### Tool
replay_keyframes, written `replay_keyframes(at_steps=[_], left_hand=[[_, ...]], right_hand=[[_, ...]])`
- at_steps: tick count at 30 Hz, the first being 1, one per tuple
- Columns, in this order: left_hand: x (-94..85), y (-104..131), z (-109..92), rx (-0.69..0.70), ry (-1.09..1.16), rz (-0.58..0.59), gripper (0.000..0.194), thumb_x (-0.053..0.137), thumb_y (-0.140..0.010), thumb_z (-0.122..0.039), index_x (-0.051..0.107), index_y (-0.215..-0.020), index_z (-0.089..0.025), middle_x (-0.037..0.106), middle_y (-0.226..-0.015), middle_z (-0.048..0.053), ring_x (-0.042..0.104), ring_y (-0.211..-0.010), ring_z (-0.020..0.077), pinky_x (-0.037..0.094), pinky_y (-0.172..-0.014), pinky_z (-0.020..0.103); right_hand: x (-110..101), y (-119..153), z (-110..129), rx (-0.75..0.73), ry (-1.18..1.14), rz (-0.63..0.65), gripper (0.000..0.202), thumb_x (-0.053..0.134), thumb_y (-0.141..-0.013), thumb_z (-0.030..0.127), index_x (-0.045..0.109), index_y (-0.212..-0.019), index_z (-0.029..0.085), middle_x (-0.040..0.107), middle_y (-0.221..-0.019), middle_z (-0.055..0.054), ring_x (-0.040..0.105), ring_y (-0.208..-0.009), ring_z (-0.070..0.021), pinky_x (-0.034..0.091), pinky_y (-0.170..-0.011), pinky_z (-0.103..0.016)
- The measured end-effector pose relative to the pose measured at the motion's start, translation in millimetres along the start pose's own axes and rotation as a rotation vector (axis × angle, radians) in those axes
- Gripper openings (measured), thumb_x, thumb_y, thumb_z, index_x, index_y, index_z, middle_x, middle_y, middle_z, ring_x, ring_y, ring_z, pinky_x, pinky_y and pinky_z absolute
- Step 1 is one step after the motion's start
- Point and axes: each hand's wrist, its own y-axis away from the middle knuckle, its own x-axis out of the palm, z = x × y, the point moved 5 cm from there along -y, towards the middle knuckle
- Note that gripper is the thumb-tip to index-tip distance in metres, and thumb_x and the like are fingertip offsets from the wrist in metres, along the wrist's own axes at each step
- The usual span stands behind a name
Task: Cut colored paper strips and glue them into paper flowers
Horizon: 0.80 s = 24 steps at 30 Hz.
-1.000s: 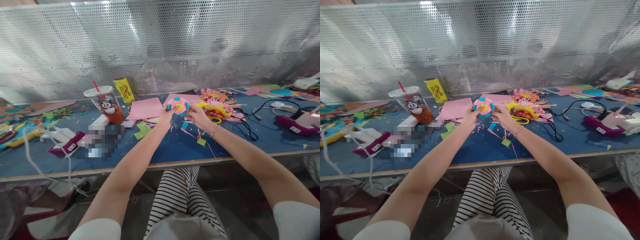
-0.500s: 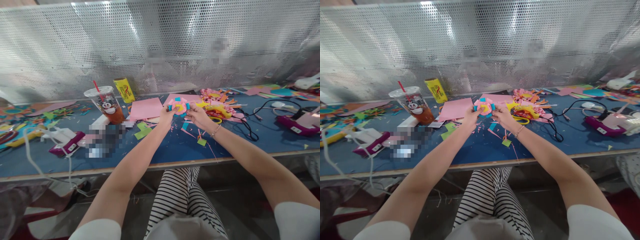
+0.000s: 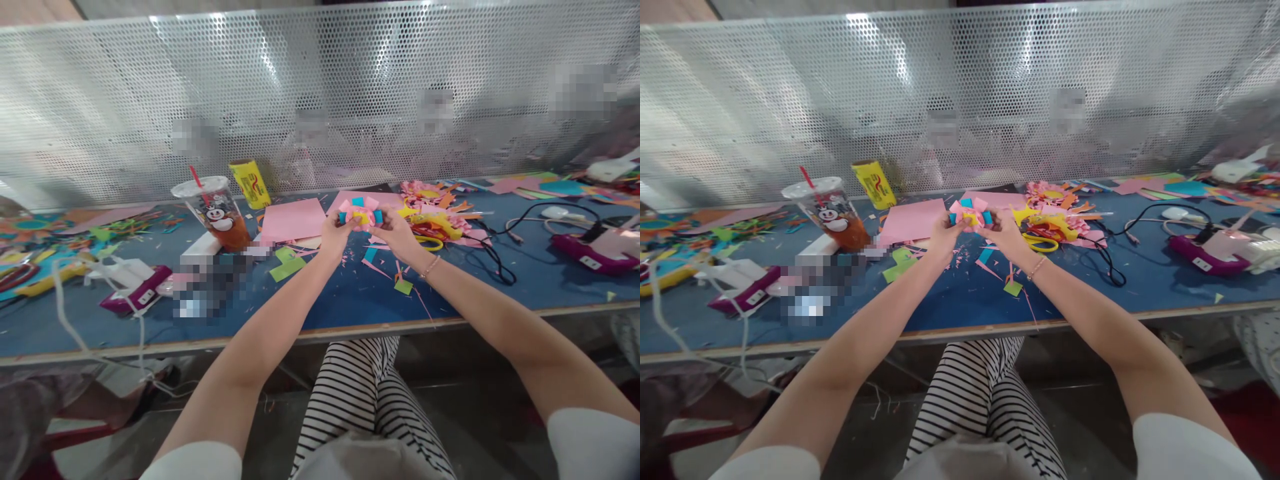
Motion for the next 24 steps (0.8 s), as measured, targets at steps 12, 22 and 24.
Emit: replay_keyframes(at_steps=[12,22,24], left_hand=[[14.6,7.6,8.4,-0.084,0.184,0.135,0.025,0.066,-0.059,-0.01,0.054,-0.079,-0.017,0.058,-0.074,-0.001,0.056,-0.068,0.0093,0.046,-0.074,0.027],[19.0,16.9,-7.4,-0.44,0.531,0.316,0.019,0.049,-0.066,-0.018,0.055,-0.083,-0.013,0.064,-0.076,0.007,0.062,-0.07,0.0181,0.051,-0.071,0.033],[17.9,16.3,-8.2,-0.428,0.552,0.31,0.018,0.049,-0.066,-0.022,0.056,-0.081,-0.013,0.064,-0.076,0.007,0.061,-0.07,0.0184,0.051,-0.07,0.033]], right_hand=[[-12.7,11.4,26.9,-0.517,0.828,0.053,0.028,0.052,-0.077,0.013,0.06,-0.099,0.027,0.064,-0.106,-0.003,0.055,-0.106,-0.0215,0.037,-0.099,-0.044],[-10.1,21.8,38.5,-0.935,1.138,0.21,0.03,0.044,-0.085,0.012,0.054,-0.113,0.019,0.063,-0.111,-0.007,0.055,-0.108,-0.0185,0.044,-0.093,-0.041],[-8.6,21.7,37.7,-0.938,1.172,0.226,0.029,0.042,-0.086,0.013,0.055,-0.111,0.018,0.063,-0.11,-0.008,0.055,-0.107,-0.0186,0.045,-0.092,-0.04]])
